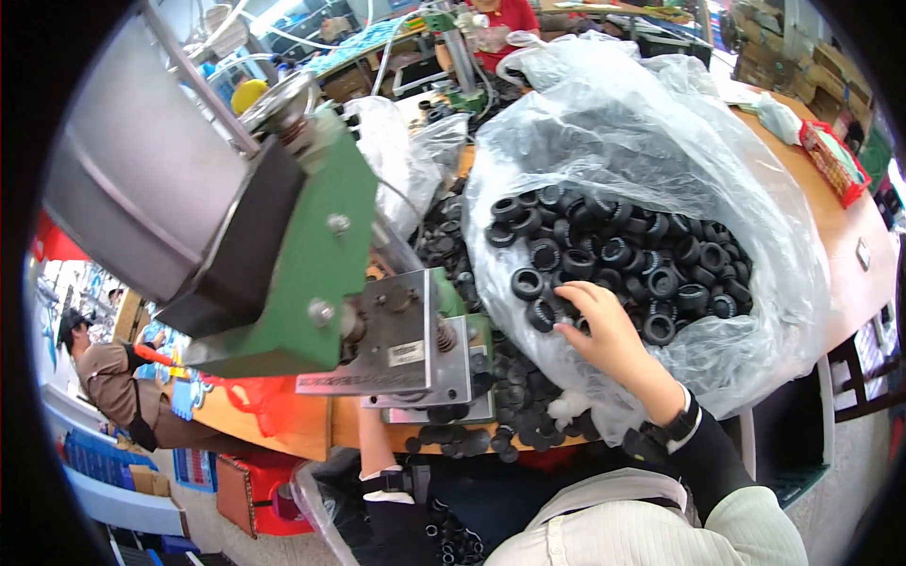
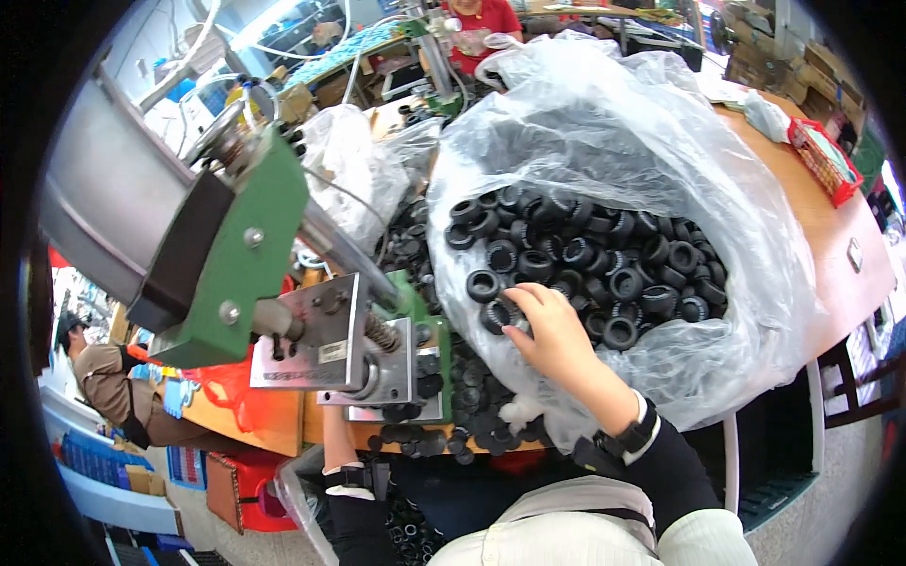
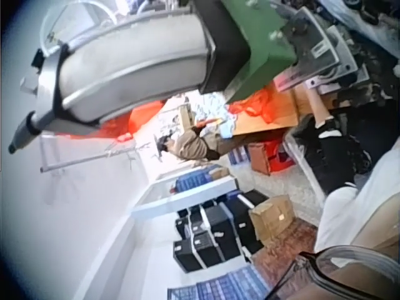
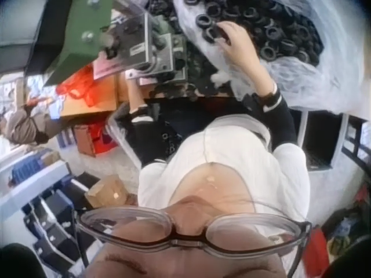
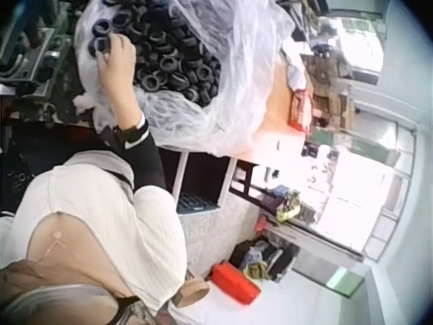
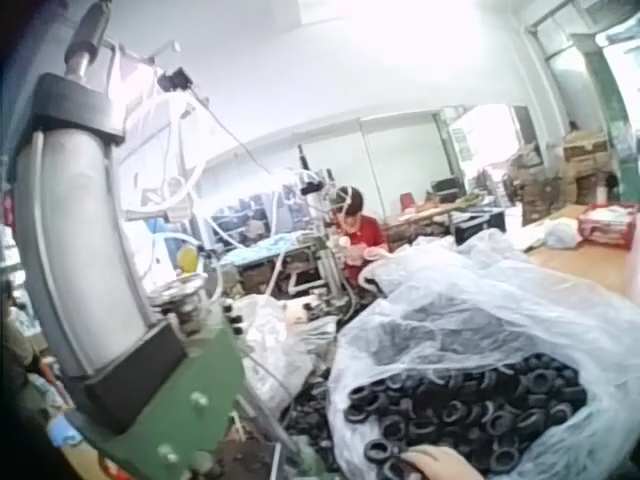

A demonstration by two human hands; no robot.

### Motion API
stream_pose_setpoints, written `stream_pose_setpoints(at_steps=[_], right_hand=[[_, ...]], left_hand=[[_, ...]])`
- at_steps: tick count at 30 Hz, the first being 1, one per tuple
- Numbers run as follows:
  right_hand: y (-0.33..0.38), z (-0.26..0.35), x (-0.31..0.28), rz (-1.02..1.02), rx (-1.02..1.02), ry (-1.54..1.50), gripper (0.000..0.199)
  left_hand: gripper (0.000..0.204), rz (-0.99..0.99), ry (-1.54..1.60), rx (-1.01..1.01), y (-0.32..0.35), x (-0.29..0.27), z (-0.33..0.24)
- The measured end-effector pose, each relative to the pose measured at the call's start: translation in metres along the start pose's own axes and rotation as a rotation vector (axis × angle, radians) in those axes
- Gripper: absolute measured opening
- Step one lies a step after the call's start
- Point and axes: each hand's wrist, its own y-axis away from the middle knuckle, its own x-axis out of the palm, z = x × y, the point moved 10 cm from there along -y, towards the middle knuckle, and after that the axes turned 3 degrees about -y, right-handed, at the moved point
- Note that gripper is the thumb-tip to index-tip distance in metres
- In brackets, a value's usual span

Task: Pressing rubber tire components onto a metal base using a manual press machine.

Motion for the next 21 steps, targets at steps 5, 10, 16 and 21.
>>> stream_pose_setpoints(at_steps=[5,10,16,21], right_hand=[[-0.006,-0.028,0.053,0.291,0.135,-0.047,0.054],[0.0,-0.034,0.054,0.212,0.171,-0.094,0.036],[0.005,-0.031,0.048,0.261,0.157,0.055,0.039],[0.002,0.011,-0.025,-0.127,0.015,-0.21,0.073]], left_hand=[[0.031,-0.012,0.088,-0.052,-0.011,0.015,0.0],[0.031,-0.096,0.104,-0.091,-0.015,-0.022,-0.008],[0.031,-0.207,0.152,-0.137,-0.002,-0.057,-0.032],[0.042,-0.498,0.205,0.109,0.029,-0.082,-0.135]])
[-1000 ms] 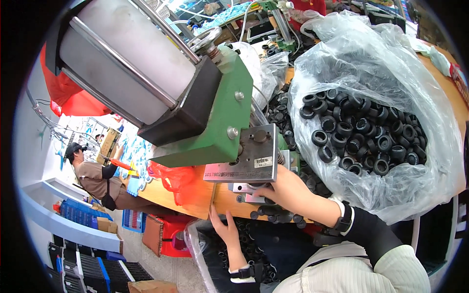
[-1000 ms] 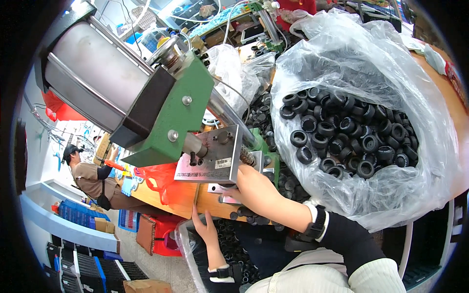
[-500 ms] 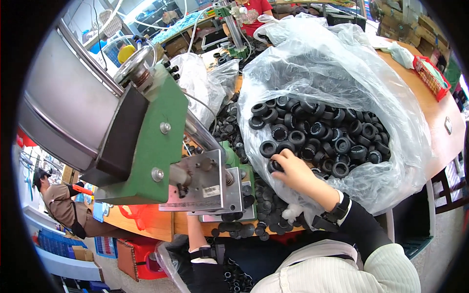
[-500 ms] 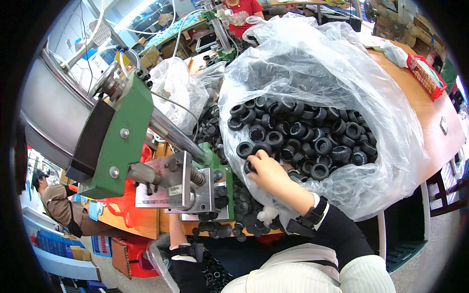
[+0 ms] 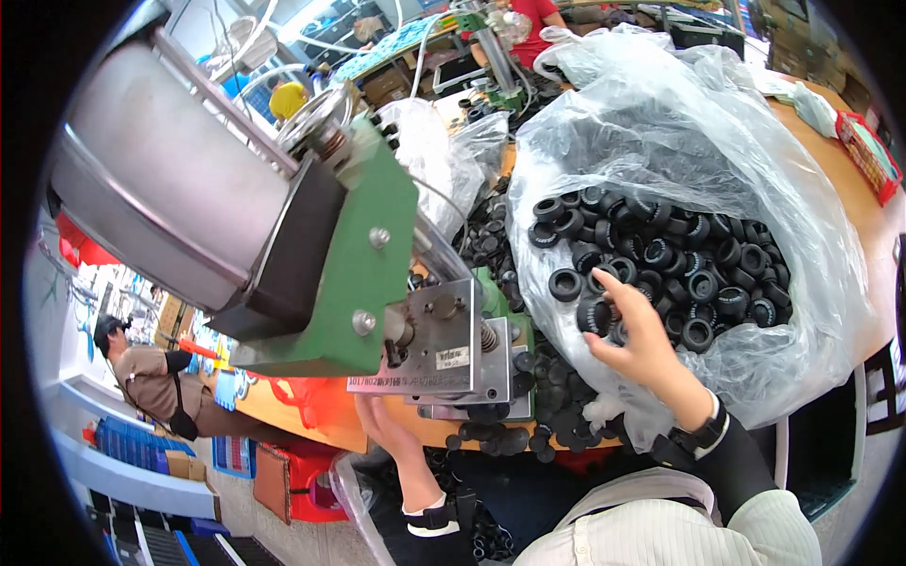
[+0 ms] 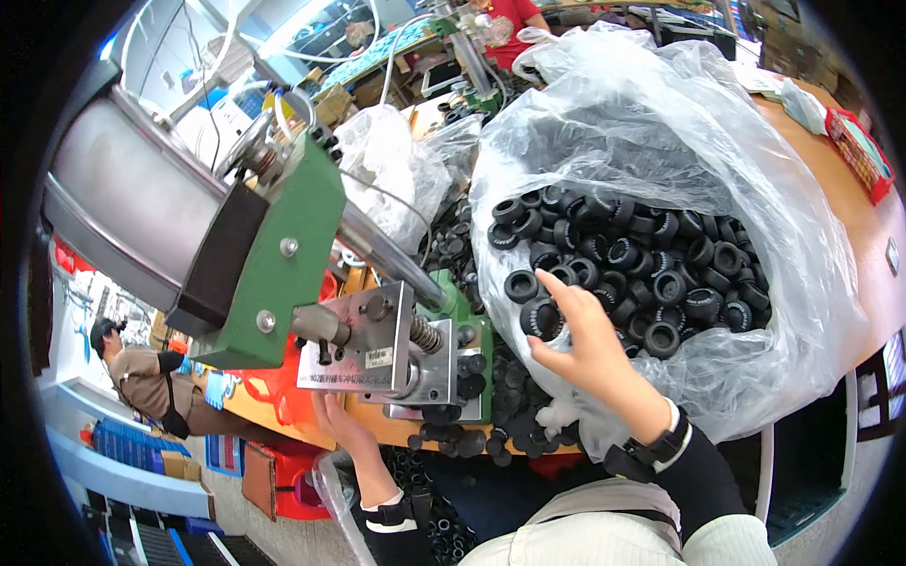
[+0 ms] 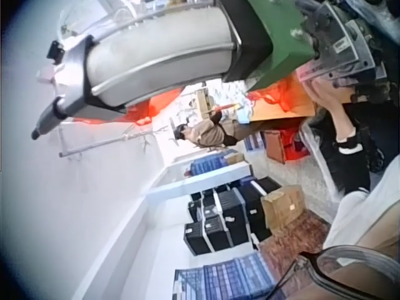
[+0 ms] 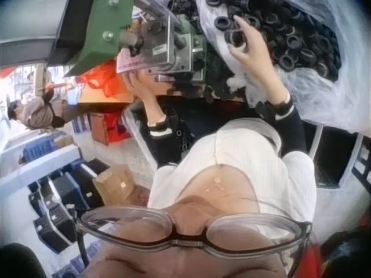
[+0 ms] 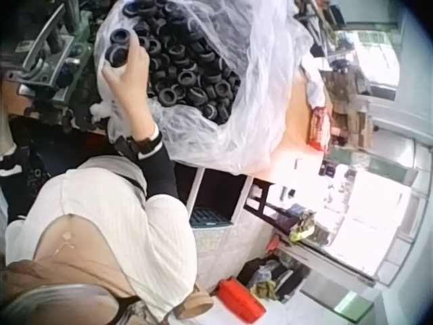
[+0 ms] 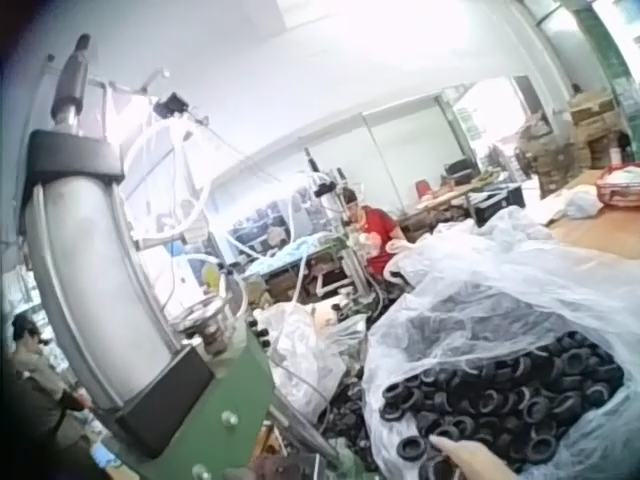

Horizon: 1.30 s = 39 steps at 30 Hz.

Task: Pressing rubber tire components onto a metal base using a manual press machine.

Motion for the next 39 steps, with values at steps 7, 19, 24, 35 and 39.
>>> stream_pose_setpoints(at_steps=[7,19,24,35,39], right_hand=[[0.012,0.027,0.018,0.154,0.213,-0.658,0.059],[0.005,0.085,0.099,0.331,-0.061,-0.436,0.06],[-0.005,0.098,0.114,0.234,-0.18,-0.404,0.055],[-0.007,0.093,0.073,0.26,-0.18,-0.45,0.059],[-0.034,0.007,0.063,0.34,0.005,0.081,0.057]], left_hand=[[0.049,0.257,-0.087,0.041,0.019,0.093,-0.05],[0.04,0.371,-0.591,0.354,0.02,0.066,-0.059],[0.053,0.081,-0.538,-0.098,0.046,-0.062,-0.006],[0.055,0.483,-0.68,0.153,-0.015,-0.003,0.084],[0.05,0.709,-0.668,-0.087,-0.004,0.022,0.147]])
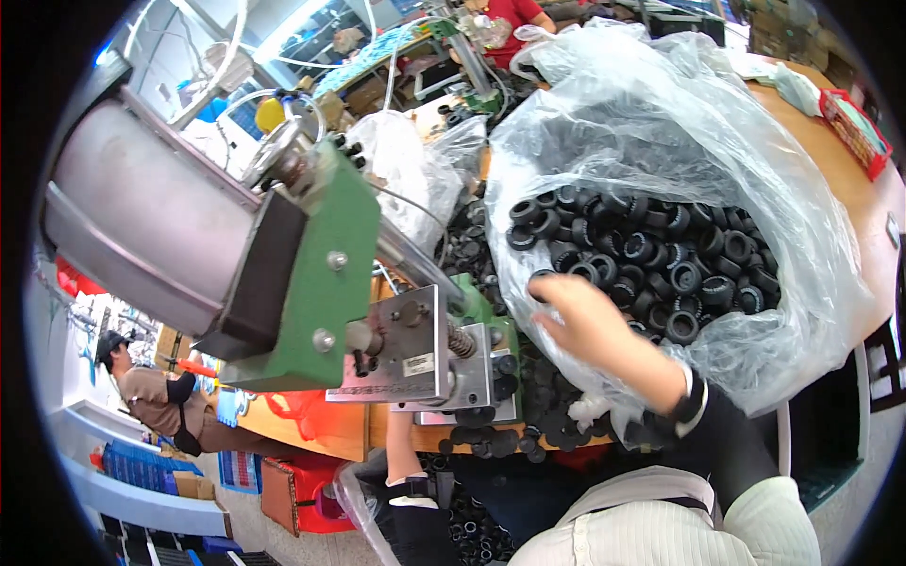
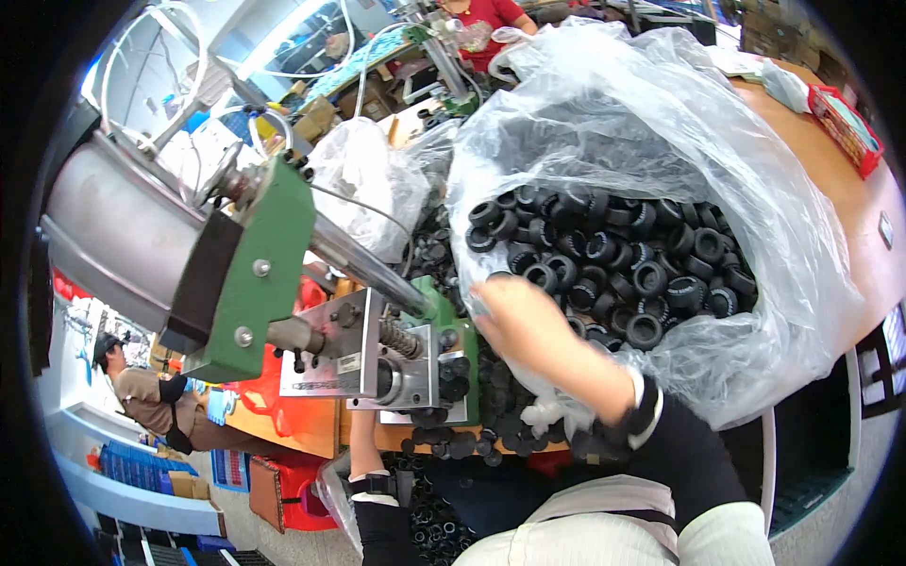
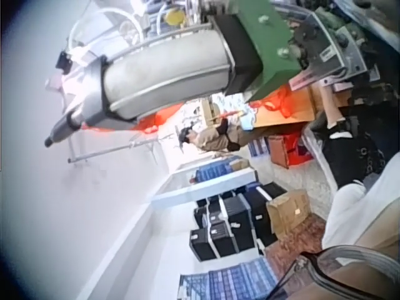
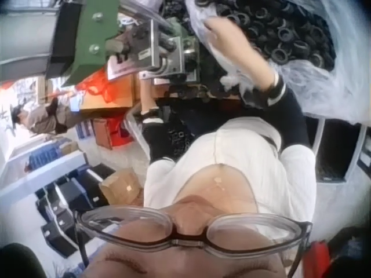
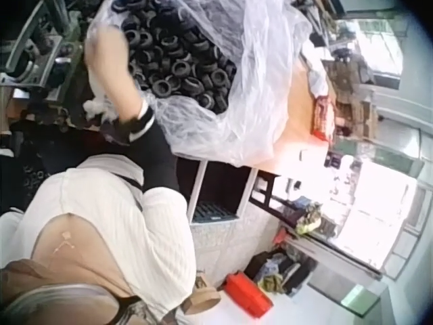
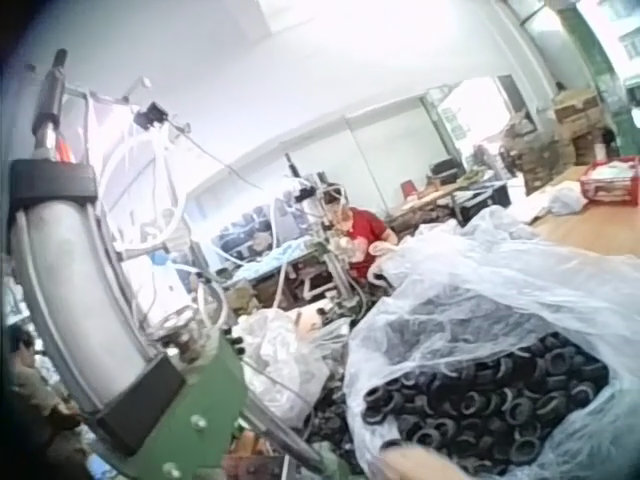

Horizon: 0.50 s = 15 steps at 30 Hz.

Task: Pressing rubber tire components onto a metal base using a manual press machine.

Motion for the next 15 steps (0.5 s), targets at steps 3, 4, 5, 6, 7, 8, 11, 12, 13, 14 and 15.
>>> stream_pose_setpoints(at_steps=[3,4,5,6,7,8,11,12,13,14,15], right_hand=[[-0.024,-0.046,0.003,0.001,-0.184,0.389,0.06],[-0.03,-0.05,0.016,0.109,-0.24,0.442,0.059],[-0.032,-0.054,0.017,0.108,-0.244,0.445,0.059],[-0.033,-0.059,0.023,0.152,-0.241,0.506,0.062],[-0.035,-0.06,0.031,0.19,-0.239,0.561,0.066],[-0.034,-0.059,0.024,0.119,-0.237,0.564,0.063],[-0.022,-0.052,0.006,0.054,-0.146,0.403,0.059],[-0.016,-0.048,-0.004,0.064,-0.075,0.273,0.058],[-0.006,-0.031,-0.018,0.068,-0.083,0.266,0.058],[0.006,-0.022,-0.042,0.019,-0.023,0.007,0.057],[0.016,-0.016,-0.053,-0.025,0.033,-0.26,0.057]], left_hand=[[0.046,-0.007,0.097,-0.023,-0.017,0.014,-0.009],[0.045,-0.027,0.127,-0.042,-0.018,0.015,-0.01],[0.044,-0.051,0.155,-0.061,-0.019,0.015,-0.011],[0.042,-0.076,0.183,-0.079,-0.019,0.013,-0.013],[0.041,-0.103,0.204,-0.096,-0.02,0.007,-0.012],[0.04,-0.129,0.226,-0.111,-0.021,0.001,-0.013],[0.037,-0.219,0.275,-0.182,-0.01,-0.021,-0.005],[0.036,-0.247,0.294,-0.21,-0.003,-0.025,-0.003],[0.035,-0.275,0.314,-0.235,0.004,-0.03,-0.005],[0.034,-0.317,0.694,-0.218,0.018,-0.028,-0.012],[0.034,-0.318,0.686,-0.224,0.026,-0.034,-0.019]])
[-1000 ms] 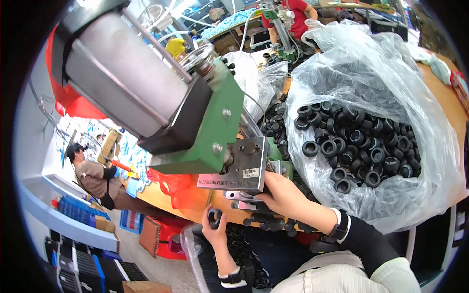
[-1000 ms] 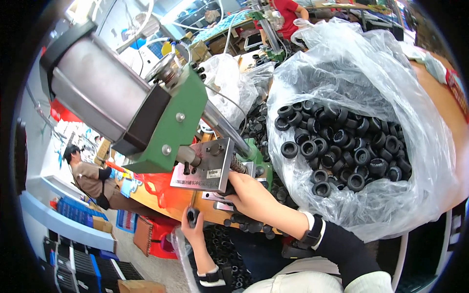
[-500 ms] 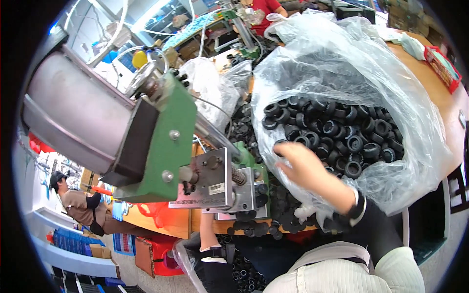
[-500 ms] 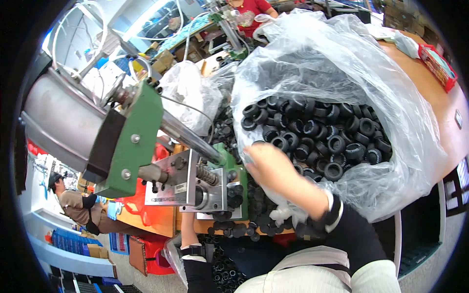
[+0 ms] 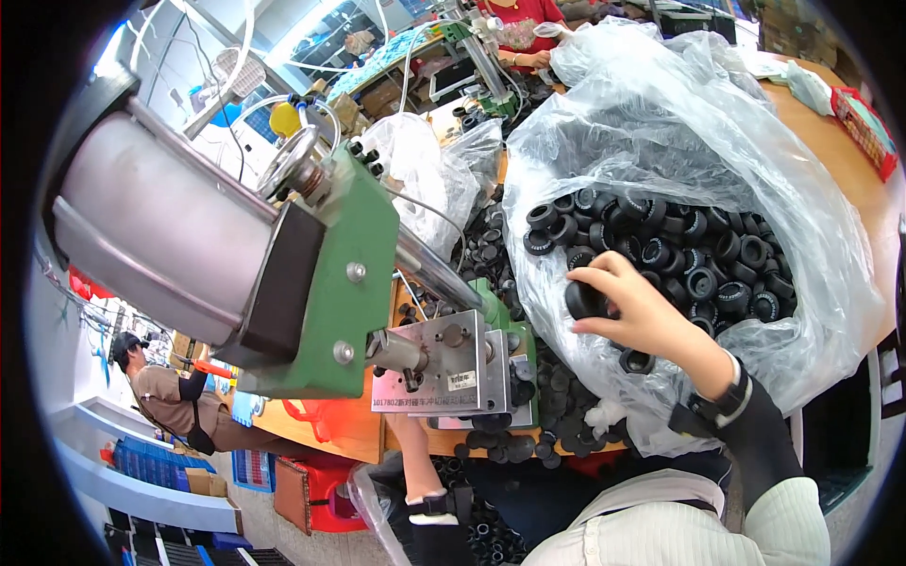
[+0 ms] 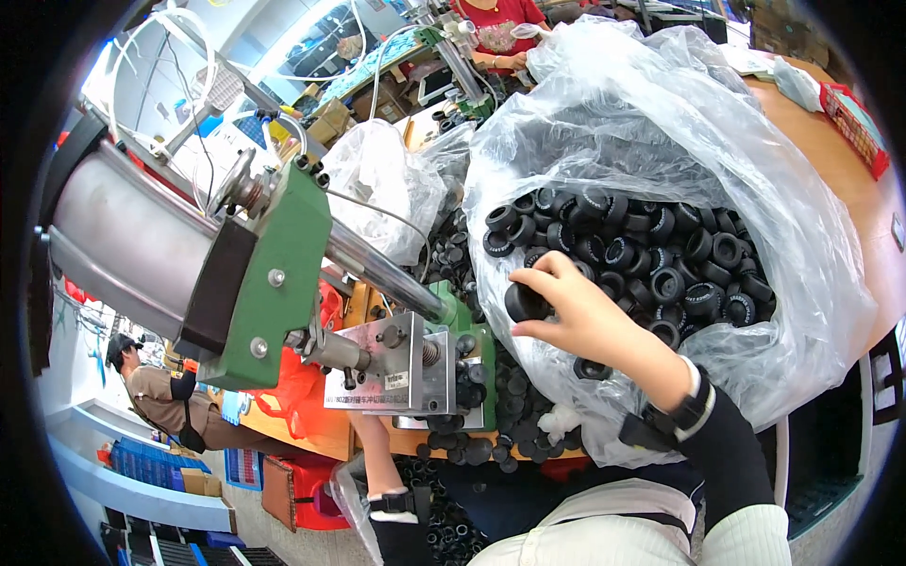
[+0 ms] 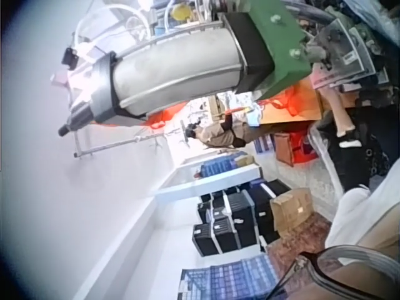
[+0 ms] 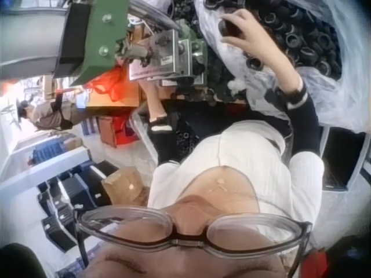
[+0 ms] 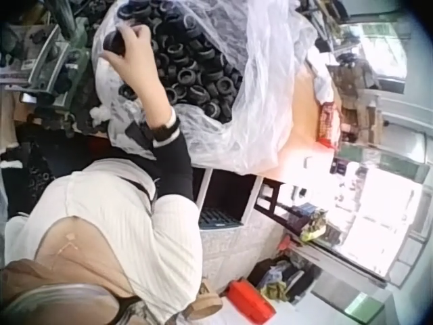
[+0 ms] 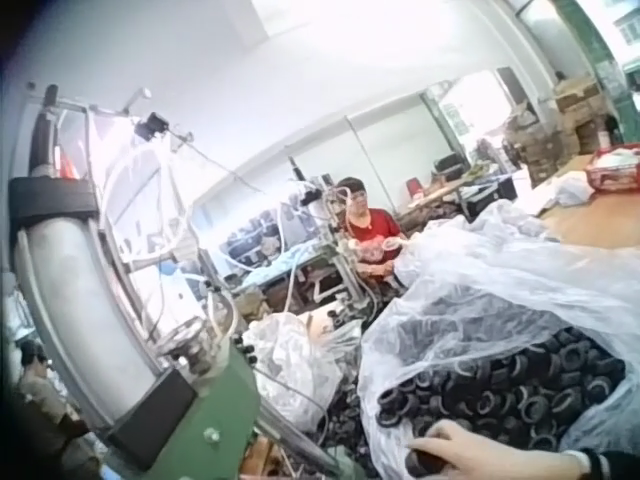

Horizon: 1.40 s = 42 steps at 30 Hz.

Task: Pressing rubber tire components onto a metal base using a manual press machine.

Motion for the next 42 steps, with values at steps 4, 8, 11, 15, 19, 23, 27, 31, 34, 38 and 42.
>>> stream_pose_setpoints(at_steps=[4,8,11,15,19,23,27,31,34,38,42], right_hand=[[0.036,0.014,-0.015,-0.043,0.032,-0.161,0.061],[0.048,0.026,-0.014,-0.148,-0.043,0.022,0.075],[0.044,0.04,0.008,-0.101,-0.052,-0.013,0.076],[0.043,0.053,0.029,-0.015,-0.121,-0.016,0.063],[0.035,0.067,0.051,0.001,-0.172,-0.082,0.06],[0.017,0.069,0.094,0.036,-0.219,-0.179,0.06],[0.0,0.09,0.122,0.017,-0.314,-0.182,0.048],[-0.011,0.098,0.151,0.004,-0.333,-0.095,0.032],[-0.015,0.088,0.148,0.02,-0.25,-0.137,0.036],[0.003,0.084,0.114,0.025,-0.095,-0.288,0.051],[0.023,0.046,0.058,-0.144,-0.178,0.081,0.047]], left_hand=[[0.045,-0.043,0.212,0.223,0.042,0.025,-0.084],[0.057,0.031,-0.088,0.469,0.056,0.076,-0.137],[0.051,-0.117,-0.153,0.617,0.053,0.069,-0.136],[0.048,-0.213,-0.448,0.54,0.056,0.063,-0.124],[0.049,-0.155,-0.575,0.537,0.069,0.069,-0.122],[0.052,-0.264,-0.524,0.502,0.087,0.04,-0.124],[0.028,-0.483,-0.582,0.368,0.121,-0.036,-0.089],[0.053,-0.626,-0.915,0.311,0.13,-0.091,-0.054],[0.043,-0.391,-0.807,0.42,0.086,-0.061,-0.05],[0.034,0.13,-0.411,0.346,0.011,0.005,-0.018],[0.034,0.135,-0.515,0.277,-0.011,0.012,0.01]])
